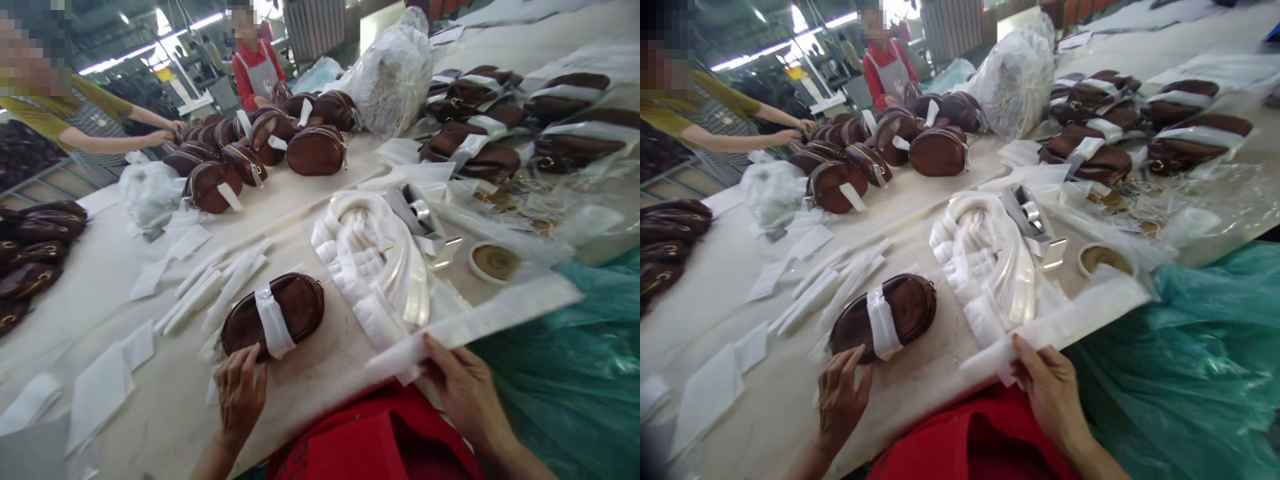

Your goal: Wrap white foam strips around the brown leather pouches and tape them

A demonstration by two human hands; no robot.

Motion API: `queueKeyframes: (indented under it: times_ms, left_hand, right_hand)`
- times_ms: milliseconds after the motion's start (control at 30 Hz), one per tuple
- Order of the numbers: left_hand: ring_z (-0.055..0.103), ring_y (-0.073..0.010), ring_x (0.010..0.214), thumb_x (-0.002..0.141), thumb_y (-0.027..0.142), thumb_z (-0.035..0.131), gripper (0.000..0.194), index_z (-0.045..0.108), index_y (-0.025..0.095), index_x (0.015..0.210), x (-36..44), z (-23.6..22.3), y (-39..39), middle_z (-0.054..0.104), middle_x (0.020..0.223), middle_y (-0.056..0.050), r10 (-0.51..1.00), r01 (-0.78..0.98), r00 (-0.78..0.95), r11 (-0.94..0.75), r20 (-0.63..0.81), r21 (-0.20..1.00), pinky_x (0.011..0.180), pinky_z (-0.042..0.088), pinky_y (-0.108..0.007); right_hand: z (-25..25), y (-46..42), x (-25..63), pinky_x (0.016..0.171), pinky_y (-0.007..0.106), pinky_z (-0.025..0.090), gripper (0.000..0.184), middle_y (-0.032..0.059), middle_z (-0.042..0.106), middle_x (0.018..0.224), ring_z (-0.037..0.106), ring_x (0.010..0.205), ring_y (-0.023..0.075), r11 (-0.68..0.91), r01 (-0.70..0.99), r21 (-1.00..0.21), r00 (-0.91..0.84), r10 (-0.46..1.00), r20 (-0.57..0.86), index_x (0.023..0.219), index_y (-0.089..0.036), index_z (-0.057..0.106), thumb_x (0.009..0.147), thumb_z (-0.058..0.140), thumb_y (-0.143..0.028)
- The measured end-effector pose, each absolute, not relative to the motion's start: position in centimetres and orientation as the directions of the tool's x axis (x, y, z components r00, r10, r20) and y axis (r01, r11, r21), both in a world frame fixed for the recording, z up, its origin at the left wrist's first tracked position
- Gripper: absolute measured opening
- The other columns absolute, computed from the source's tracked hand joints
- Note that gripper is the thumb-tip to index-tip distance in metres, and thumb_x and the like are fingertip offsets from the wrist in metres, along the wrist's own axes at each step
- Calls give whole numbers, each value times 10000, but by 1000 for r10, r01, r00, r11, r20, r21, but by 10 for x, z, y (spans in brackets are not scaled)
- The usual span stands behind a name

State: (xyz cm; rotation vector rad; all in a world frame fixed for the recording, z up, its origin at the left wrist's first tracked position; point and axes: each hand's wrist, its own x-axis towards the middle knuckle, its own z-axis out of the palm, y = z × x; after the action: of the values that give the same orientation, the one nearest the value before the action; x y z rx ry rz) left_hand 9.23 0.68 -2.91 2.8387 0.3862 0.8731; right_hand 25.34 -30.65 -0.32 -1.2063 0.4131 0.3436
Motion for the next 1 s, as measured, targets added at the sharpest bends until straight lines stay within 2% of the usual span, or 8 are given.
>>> queueKeyframes:
  times_ms: [67, 133, 200, 300, 467, 633, 733, 1000]
  left_hand:
    - [593, -217, 865, 741, 315, 661, 348, 578, 180, 1051, 87, -31, -11, 605, 968, -83, 679, 361, 606, -699, 415, 617, 786, 483, -354]
    - [592, -178, 777, 670, 345, 699, 395, 546, 175, 991, 90, -29, -26, 582, 904, -51, 926, 323, 368, -215, 87, 922, 682, 510, -299]
    - [599, -160, 743, 604, 300, 723, 412, 515, 179, 938, 99, -21, -35, 565, 859, -21, 947, 153, 223, 202, -233, 967, 609, 514, -255]
    - [604, -134, 672, 580, 203, 701, 346, 504, 173, 863, 114, -7, -39, 547, 841, -3, 880, 15, 129, 459, -457, 888, 518, 496, -212]
    - [582, -90, 541, 600, 161, 678, 250, 504, 158, 779, 127, 8, -37, 534, 775, 13, 819, 40, 85, 566, -568, 823, 395, 398, -146]
    - [608, -108, 522, 581, 125, 666, 238, 498, 146, 749, 130, 15, -36, 517, 754, 14, 738, -33, 79, 673, -670, 738, 325, 287, -129]
    - [624, -126, 526, 563, 122, 680, 274, 484, 141, 754, 131, 13, -36, 506, 747, 16, 699, -82, 111, 715, -707, 694, 312, 253, -127]
    - [606, -167, 442, 533, 389, 775, 483, 429, 159, 779, 144, -9, -47, 491, 643, 46, 826, 67, 177, 533, -536, 844, 266, 255, -145]
  right_hand:
    - [-9, -262, 256, 461, 213, 499, 412, 37, 646, 547, 578, 477, 121, 309, -565, -765, 824, 167, -541, 632, -122, 686, 498, 822, -487]
    - [-13, -228, 262, 510, 216, 529, 454, 64, 664, 561, 623, 519, 143, 282, -643, -712, 766, 273, -583, 636, -96, 693, 462, 827, -493]
    - [-16, -207, 268, 526, 214, 543, 474, 75, 676, 586, 643, 544, 153, 269, -687, -675, 725, 326, -607, 645, -82, 690, 439, 833, -484]
    - [-18, -196, 272, 511, 199, 546, 442, 57, 676, 592, 649, 550, 148, 292, -727, -621, 686, 341, -643, 634, -94, 666, 429, 850, -440]
    - [-18, -194, 271, 492, 183, 552, 415, 40, 676, 606, 658, 563, 154, 328, -766, -553, 641, 321, -697, 646, -115, 632, 417, 872, -365]
    - [-19, -193, 272, 479, 179, 556, 318, 19, 674, 621, 664, 565, 154, 308, -781, -543, 622, 318, -715, 665, -130, 618, 507, 838, -297]
    - [-19, -191, 273, 479, 176, 554, 326, 17, 678, 627, 665, 570, 153, 304, -782, -544, 622, 321, -715, 668, -136, 621, 494, 839, -305]
    - [-22, -195, 274, 507, 191, 565, 379, 42, 684, 637, 670, 587, 169, 276, -752, -599, 659, 273, -701, 694, -129, 613, 478, 849, -332]
